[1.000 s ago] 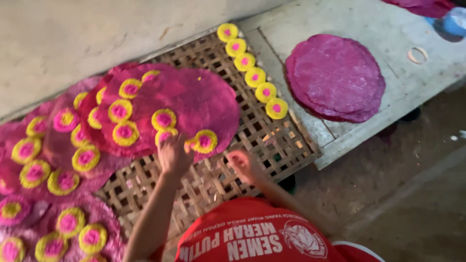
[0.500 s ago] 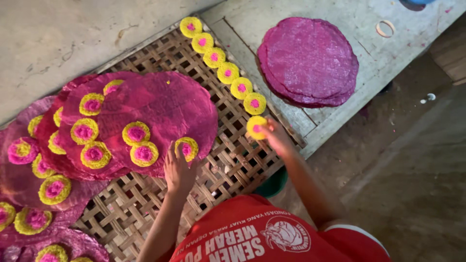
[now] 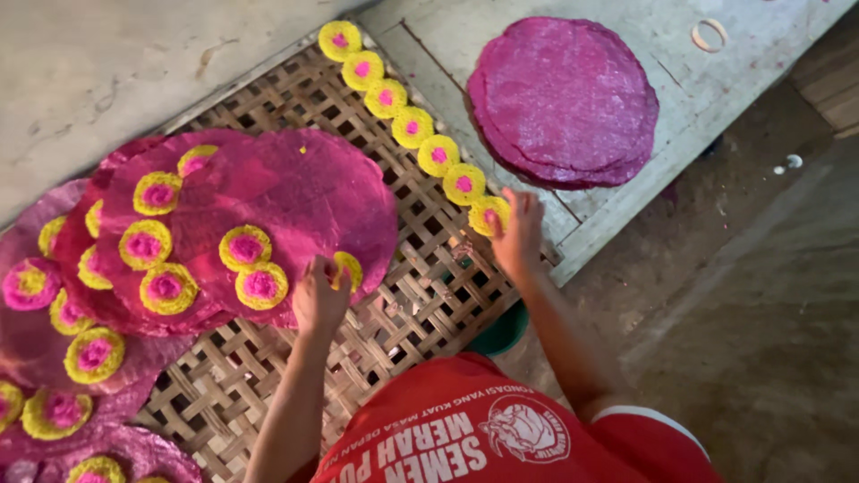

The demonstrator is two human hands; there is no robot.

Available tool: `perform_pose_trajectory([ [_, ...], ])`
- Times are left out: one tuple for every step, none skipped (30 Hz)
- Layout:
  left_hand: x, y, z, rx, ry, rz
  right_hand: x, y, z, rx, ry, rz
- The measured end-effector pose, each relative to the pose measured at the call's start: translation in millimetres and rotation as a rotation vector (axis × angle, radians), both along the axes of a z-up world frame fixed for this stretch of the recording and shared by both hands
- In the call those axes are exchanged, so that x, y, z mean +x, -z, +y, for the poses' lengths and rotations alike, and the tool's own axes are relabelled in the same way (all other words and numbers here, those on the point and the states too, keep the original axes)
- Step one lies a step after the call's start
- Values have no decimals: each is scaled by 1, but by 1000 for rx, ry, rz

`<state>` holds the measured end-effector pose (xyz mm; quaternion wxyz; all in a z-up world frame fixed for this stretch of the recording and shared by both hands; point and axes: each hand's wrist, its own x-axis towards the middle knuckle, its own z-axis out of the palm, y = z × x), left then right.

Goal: The person assembles crackers by hand by placing smaller yellow and pink dough circles onto larger pink discs and arranging them on a bamboo drying rack.

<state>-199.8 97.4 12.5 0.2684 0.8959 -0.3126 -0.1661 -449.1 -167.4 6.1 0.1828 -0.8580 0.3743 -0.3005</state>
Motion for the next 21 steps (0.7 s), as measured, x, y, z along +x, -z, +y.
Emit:
perform_pose_trajectory([
  [-10,-9,-6,-17,9,85,2,3,13,308,-68,-92],
  [-25,-18,-12,-32,22,172,1,9,32,725,-144,-205],
  [-41,-26,-19,-45,35,259,-1,16,52,1095,-249,-285],
  [-57,-34,-25,-124,127,277,-3,24,72,1418,-296,-362],
  [-72,-41,-32,-203,219,296,-5,31,93,1657,-302,-411],
  [-84,-48,-36,-265,301,252,-5,38,100,1693,-214,-468],
  [-95,-54,-37,-326,383,208,-8,44,106,1727,-124,-526],
  [-100,-58,-38,-388,461,164,-12,50,107,1760,-35,-580],
  [-101,-61,-37,-364,443,172,-19,55,101,1640,24,-508],
  [-99,-61,-34,-339,423,178,-30,58,87,1521,77,-434],
  [-94,-59,-31,-314,403,184,-43,61,71,1401,128,-362],
  [-86,-56,-26,-273,349,171,-54,63,53,1324,55,-399],
  [-77,-52,-19,-233,294,158,-66,64,34,1245,-17,-434],
  [-67,-47,-11,-193,239,145,-76,65,19,986,53,-218],
  [-56,-41,-1,-195,211,97,-83,65,7,721,120,-8],
  [-46,-36,11,-194,181,49,-88,63,-3,592,106,31],
  [-36,-32,22,-171,125,12,-92,60,-10,463,92,70],
  [-28,-27,32,-148,68,-24,-94,55,-14,332,76,108],
  [-21,-23,41,-127,29,-84,-95,50,-13,243,77,102],
  [-15,-21,54,-104,-13,-144,-94,43,-10,156,74,96],
  [-8,-18,65,-81,-56,-203,-91,36,-8,68,70,90],
])
